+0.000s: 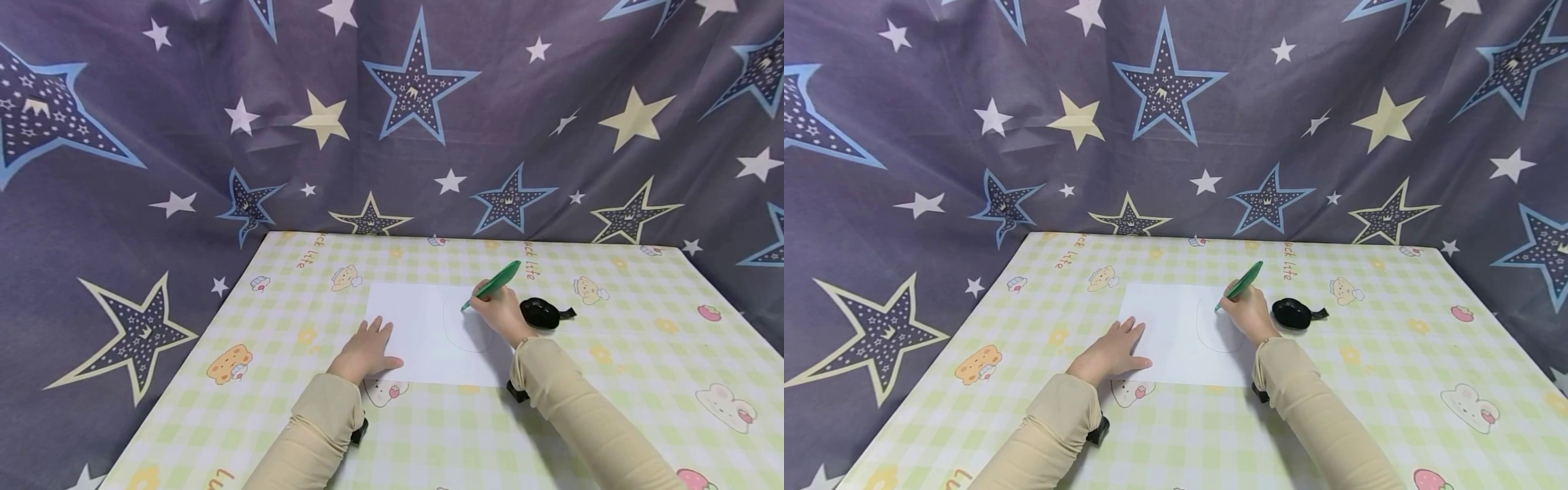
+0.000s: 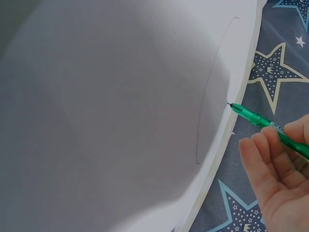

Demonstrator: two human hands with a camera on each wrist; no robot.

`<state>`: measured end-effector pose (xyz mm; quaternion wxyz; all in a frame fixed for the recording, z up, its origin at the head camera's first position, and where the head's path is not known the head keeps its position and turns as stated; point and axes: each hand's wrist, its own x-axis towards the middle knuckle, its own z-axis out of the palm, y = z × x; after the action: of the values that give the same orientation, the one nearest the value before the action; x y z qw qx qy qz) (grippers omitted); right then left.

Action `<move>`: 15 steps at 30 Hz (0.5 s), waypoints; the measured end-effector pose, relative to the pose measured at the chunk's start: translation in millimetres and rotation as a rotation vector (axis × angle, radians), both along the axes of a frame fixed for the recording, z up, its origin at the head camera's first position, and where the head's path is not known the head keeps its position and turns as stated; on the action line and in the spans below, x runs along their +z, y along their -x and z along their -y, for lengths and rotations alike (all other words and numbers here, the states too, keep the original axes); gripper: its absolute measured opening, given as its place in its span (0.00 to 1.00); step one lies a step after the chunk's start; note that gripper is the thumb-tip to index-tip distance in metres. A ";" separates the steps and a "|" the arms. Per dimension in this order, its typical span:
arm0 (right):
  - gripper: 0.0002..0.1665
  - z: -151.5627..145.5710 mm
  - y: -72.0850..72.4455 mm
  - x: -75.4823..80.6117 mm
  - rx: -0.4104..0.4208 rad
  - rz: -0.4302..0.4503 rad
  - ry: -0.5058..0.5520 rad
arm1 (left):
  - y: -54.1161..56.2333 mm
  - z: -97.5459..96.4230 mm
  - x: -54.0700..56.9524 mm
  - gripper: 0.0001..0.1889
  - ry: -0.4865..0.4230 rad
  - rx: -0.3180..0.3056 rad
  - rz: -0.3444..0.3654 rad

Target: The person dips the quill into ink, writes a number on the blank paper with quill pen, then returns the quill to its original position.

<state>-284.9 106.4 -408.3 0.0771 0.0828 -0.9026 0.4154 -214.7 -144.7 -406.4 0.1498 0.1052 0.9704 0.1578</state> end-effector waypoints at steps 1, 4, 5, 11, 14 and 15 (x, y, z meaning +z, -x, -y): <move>0.04 0.2 0.0 -0.1 -0.002 0.001 -0.004 | 0.1 0.0 -0.2 0.39 0.000 0.000 0.000; 0.03 1.4 -0.4 -0.2 -0.007 -0.001 -0.012 | 0.3 -0.3 -0.5 0.39 0.001 -0.001 0.000; 0.03 2.0 -0.5 -0.1 -0.008 0.000 -0.012 | 0.2 -0.3 -0.5 0.39 0.002 -0.001 -0.001; 0.03 5.5 -1.2 0.4 -0.004 -0.005 0.010 | -0.7 0.0 0.2 0.39 0.004 0.002 0.002; 0.03 6.9 -1.0 0.5 -0.004 -0.015 0.009 | -0.9 -0.1 0.6 0.39 0.003 0.003 0.003; 0.03 7.2 -0.9 0.4 -0.005 -0.018 0.006 | -1.0 -0.1 0.7 0.39 0.004 0.002 0.003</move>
<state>-284.1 99.2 -408.0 0.0866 0.0843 -0.9008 0.4170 -213.7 -144.5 -405.7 0.1511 0.1037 0.9706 0.1561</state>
